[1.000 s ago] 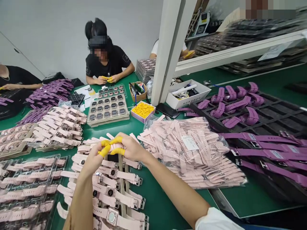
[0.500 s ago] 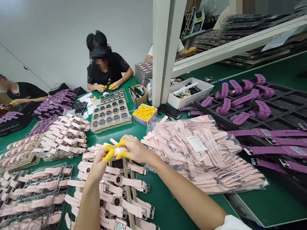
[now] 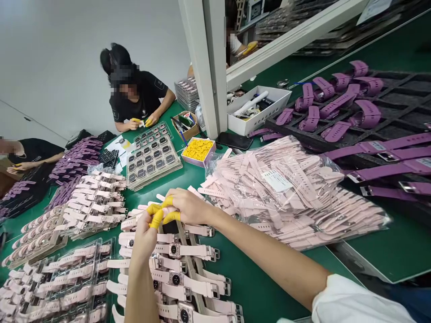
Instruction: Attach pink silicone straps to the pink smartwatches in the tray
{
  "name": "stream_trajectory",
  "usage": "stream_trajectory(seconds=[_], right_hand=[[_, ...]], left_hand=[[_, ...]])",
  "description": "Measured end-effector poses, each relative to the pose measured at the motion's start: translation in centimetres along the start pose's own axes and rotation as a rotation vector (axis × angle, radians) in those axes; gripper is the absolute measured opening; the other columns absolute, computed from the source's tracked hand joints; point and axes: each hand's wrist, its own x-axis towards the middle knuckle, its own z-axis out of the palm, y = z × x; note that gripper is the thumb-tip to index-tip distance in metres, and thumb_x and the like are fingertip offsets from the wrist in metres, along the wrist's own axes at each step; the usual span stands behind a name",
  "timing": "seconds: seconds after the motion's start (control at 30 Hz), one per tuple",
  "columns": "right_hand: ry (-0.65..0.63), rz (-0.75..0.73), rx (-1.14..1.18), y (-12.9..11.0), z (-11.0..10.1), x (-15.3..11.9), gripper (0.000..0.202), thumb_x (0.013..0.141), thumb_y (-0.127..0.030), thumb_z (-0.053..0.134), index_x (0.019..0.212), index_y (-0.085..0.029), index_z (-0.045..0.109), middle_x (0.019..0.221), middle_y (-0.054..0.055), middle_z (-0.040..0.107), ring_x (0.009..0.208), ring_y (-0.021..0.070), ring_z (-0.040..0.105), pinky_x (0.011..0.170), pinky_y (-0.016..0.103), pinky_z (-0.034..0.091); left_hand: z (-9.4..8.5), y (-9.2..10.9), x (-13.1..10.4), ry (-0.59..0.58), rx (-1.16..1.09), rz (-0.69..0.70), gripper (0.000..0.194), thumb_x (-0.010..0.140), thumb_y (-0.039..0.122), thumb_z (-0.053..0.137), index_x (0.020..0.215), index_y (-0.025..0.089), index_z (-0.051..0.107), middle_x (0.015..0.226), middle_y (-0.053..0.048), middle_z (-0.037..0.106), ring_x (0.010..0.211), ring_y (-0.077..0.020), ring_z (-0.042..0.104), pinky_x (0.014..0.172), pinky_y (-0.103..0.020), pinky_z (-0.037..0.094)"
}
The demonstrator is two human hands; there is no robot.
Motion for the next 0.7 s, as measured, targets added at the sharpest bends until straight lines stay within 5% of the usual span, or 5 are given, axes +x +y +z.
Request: stream_trajectory(seconds=[0.3, 0.53, 0.7], right_hand=[[0.043, 0.046, 0.076, -0.5, -0.1, 0.1, 0.042, 0.097, -0.057, 0.062, 0.105, -0.016, 0.072, 0.095, 0.010, 0.068, 0.090, 0.0228, 0.064, 0.081, 0.036, 0.052], [0.100, 0.070, 0.024, -0.3, 0.2, 0.0, 0.043, 0.097, -0.059, 0.061, 0.099, -0.017, 0.070, 0.093, 0.010, 0.070, 0.088, 0.0230, 0.063, 0.081, 0.037, 0.049], [0.088, 0.059, 0.020, -0.1, 0.2, -0.1, 0.040, 0.098, -0.055, 0.062, 0.100, -0.016, 0.069, 0.093, 0.010, 0.071, 0.089, 0.0236, 0.063, 0.081, 0.038, 0.049]], left_hand=[[-0.4, 0.6, 0.1, 0.017, -0.118, 0.002, 0.036, 0.085, 0.054, 0.075, 0.086, 0.018, 0.074, 0.088, -0.006, 0.074, 0.081, -0.0203, 0.064, 0.077, -0.031, 0.052], [0.9, -0.9, 0.2, 0.195, -0.145, -0.032, 0.047, 0.080, 0.065, 0.075, 0.088, 0.018, 0.074, 0.085, -0.004, 0.072, 0.081, -0.0200, 0.063, 0.078, -0.031, 0.051], [1.3, -1.8, 0.2, 0.188, -0.067, -0.009, 0.044, 0.089, 0.062, 0.067, 0.091, 0.018, 0.072, 0.086, -0.004, 0.071, 0.082, -0.0208, 0.062, 0.080, -0.032, 0.049]])
